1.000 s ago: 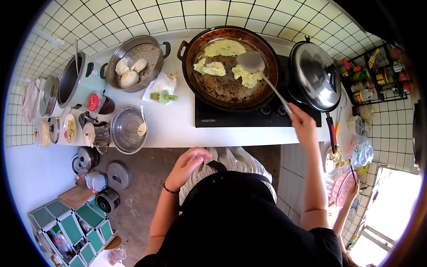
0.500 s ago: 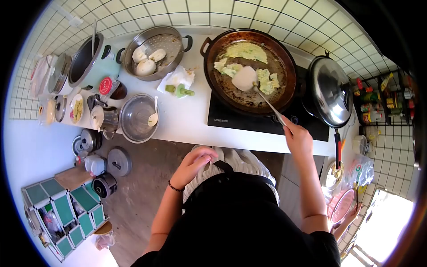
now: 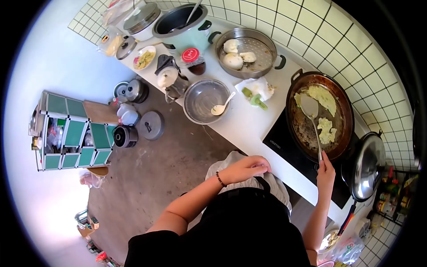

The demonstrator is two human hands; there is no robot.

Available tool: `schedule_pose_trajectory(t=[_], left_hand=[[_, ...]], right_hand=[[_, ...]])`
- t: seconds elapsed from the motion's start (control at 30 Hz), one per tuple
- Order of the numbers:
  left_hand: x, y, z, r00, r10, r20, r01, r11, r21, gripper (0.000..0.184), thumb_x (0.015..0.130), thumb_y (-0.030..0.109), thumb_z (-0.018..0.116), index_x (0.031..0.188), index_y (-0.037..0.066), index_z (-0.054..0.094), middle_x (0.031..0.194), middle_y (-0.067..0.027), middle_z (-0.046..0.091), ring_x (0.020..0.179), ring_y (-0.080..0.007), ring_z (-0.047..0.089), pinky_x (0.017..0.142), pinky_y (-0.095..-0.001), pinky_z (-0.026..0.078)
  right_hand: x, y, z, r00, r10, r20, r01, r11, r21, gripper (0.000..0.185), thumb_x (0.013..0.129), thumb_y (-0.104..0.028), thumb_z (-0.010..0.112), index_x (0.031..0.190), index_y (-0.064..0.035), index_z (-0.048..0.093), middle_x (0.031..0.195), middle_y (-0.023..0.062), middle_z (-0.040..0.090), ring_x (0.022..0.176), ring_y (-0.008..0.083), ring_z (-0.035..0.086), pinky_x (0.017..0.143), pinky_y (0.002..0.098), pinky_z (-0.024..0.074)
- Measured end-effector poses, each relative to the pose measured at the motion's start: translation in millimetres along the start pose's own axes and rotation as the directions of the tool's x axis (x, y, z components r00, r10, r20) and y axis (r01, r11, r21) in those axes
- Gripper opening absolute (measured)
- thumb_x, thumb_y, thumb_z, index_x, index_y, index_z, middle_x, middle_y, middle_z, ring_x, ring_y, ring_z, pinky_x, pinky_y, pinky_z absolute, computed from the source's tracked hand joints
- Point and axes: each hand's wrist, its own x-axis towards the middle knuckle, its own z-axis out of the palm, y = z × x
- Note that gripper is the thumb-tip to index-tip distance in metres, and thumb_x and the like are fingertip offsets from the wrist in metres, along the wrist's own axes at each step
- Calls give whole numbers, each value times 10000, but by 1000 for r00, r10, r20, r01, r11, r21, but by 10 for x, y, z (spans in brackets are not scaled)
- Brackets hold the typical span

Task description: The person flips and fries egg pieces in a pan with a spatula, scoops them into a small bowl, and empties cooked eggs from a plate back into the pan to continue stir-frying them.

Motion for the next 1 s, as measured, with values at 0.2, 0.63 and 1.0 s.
schedule_pose_trajectory(t=[0.2,0.63,1.0], left_hand=[[-36,-19,-24,999,10,-31,-10,1000,11,195,944,211,536,983,48,635,912,1,602,833,-85,499,760,-233,414],[-69,-154,-72,998,46,-40,-49,996,-72,188,951,147,520,1043,31,636,995,-11,612,882,-87,521,794,-247,433],[-77,-135,-23,997,25,-70,-27,999,-28,167,928,187,540,996,81,651,806,44,522,684,-45,439,584,-195,368]], right_hand=[[-30,10,61,991,-131,11,131,981,-142,346,964,-118,456,1286,-14,530,1211,197,603,1070,324,612,896,329,458],[-171,-364,-502,954,-244,-177,132,866,-481,301,884,-128,593,1179,-153,647,928,172,671,777,345,646,657,365,507],[638,-20,-488,979,197,-51,-183,961,208,351,967,-146,493,1312,-133,551,692,31,554,538,109,492,496,238,403]])
